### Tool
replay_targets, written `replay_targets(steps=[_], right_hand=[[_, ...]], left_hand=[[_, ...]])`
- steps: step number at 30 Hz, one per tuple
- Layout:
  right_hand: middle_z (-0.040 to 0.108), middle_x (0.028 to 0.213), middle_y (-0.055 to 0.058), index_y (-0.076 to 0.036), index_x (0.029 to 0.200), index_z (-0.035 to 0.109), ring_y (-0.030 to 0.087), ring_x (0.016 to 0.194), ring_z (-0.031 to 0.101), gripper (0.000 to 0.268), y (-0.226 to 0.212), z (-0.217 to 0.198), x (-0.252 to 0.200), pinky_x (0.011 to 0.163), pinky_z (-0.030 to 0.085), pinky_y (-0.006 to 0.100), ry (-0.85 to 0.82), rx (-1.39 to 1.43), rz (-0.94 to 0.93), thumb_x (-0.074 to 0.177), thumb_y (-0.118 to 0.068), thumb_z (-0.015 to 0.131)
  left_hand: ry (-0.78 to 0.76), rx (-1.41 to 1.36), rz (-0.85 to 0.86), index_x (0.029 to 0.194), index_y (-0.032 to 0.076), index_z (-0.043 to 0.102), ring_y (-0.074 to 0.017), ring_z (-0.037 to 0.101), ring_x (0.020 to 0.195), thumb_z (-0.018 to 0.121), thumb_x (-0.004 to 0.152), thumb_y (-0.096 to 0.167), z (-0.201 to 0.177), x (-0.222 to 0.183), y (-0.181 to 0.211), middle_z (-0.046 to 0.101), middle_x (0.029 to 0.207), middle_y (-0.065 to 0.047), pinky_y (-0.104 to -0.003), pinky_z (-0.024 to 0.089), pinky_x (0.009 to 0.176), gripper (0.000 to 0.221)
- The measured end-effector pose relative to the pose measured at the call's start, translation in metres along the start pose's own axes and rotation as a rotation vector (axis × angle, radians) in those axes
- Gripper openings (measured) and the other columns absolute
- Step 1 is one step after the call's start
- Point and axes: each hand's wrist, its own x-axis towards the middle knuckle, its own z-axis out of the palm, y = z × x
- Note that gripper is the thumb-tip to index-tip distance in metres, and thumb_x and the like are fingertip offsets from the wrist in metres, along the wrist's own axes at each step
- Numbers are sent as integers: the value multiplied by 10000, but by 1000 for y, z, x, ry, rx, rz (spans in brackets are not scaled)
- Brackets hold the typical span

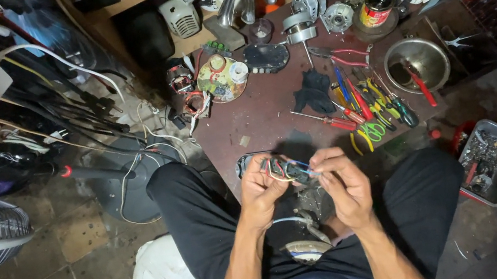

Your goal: The person works on an electronic component, using a screwdriver and pliers to manipulate wires and small internal parts while holding the device housing.

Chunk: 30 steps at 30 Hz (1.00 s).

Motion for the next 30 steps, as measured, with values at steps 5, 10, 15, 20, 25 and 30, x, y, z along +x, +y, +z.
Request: replay_targets(steps=[5,10,15,20,25,30], right_hand=[[567,1034,193,14,940,615,250,936,573,115,-1,-2,-4,832,495,347,-9,131,-44,980,-43,524],[604,1058,180,0,881,676,235,957,633,111,-4,-4,1,892,516,361,-54,24,-44,955,-58,618],[635,1113,185,-23,989,754,269,999,628,144,-4,3,4,915,503,406,-84,-175,-30,916,-136,703],[685,1112,195,-32,1126,739,362,1022,685,256,22,-21,-1,842,568,433,-184,-369,167,892,-136,731],[746,923,193,-166,1032,766,430,973,693,152,97,-103,-6,858,540,539,67,-972,686,912,-187,675],[753,982,114,-261,1013,772,400,1017,685,197,160,-181,5,913,534,532,185,-1113,798,904,-218,614]], left_hand=[[-31,-56,15,1100,-24,490,-302,719,791,815,792,106,14,-4,9,656,1014,-305,-404,624,697,466],[-72,-99,-43,1198,16,457,-331,724,922,793,805,136,34,-8,32,652,1135,-327,-453,636,720,531],[33,-28,-36,1143,36,445,-316,729,796,815,742,17,-4,-10,14,677,981,-306,-425,655,609,546],[234,-66,35,1050,34,489,-252,703,628,792,700,-23,-69,-9,-19,673,837,-218,-374,644,500,467],[431,-27,87,988,42,543,-205,645,601,709,725,-63,-52,-6,7,632,764,-159,-269,539,435,328],[585,39,111,948,65,547,-197,611,550,691,740,-90,-49,8,-3,652,737,-146,-292,511,457,297]])
